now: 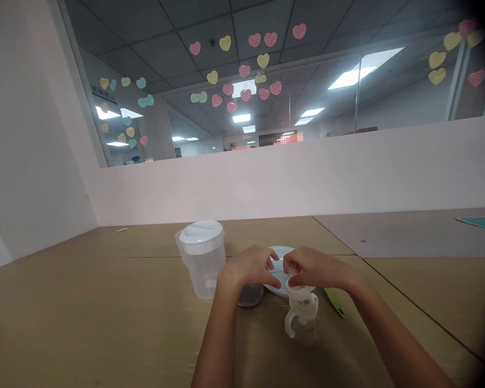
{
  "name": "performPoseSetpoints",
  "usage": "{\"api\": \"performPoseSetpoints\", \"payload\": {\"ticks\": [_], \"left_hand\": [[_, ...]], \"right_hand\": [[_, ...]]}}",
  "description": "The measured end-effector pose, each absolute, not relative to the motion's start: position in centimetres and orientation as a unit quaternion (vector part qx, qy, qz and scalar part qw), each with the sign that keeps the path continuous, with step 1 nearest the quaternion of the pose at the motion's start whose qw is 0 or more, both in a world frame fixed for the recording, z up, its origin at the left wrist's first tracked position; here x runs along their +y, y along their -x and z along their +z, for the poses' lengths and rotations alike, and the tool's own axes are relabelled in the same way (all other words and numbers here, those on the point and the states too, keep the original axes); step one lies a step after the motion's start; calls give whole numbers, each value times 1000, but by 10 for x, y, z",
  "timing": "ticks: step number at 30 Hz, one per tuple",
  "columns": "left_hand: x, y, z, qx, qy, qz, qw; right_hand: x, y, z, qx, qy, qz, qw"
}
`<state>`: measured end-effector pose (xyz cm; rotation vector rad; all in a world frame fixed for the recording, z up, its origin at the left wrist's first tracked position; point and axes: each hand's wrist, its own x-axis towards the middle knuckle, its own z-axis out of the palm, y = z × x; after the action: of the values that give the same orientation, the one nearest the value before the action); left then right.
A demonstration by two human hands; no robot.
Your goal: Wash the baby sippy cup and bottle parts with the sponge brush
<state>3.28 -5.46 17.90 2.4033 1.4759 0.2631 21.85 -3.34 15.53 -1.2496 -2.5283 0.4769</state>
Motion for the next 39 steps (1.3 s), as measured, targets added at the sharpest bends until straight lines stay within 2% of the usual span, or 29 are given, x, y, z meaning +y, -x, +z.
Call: {"api": "performPoseSetpoints", "payload": {"ticks": [8,16,19,24,31,36,39], "left_hand": [[-46,-45,162,457,-870,78,165],[-63,-59,80,363,-854,241,284],[-66,-63,49,415,-823,318,221],[-63,-64,31,406,-838,341,131],[-62,-60,16,425,-808,387,126],[-60,-56,15,421,-810,390,124],[-59,-54,17,419,-815,381,125]], "right_hand": [[-38,-224,156,-869,451,171,115],[-46,-221,160,-892,411,152,111],[-45,-223,158,-891,412,157,110],[-39,-226,152,-871,450,156,121],[-46,-207,152,-868,479,97,89],[-43,-202,150,-878,466,25,103],[-40,-208,147,-877,467,25,110]]}}
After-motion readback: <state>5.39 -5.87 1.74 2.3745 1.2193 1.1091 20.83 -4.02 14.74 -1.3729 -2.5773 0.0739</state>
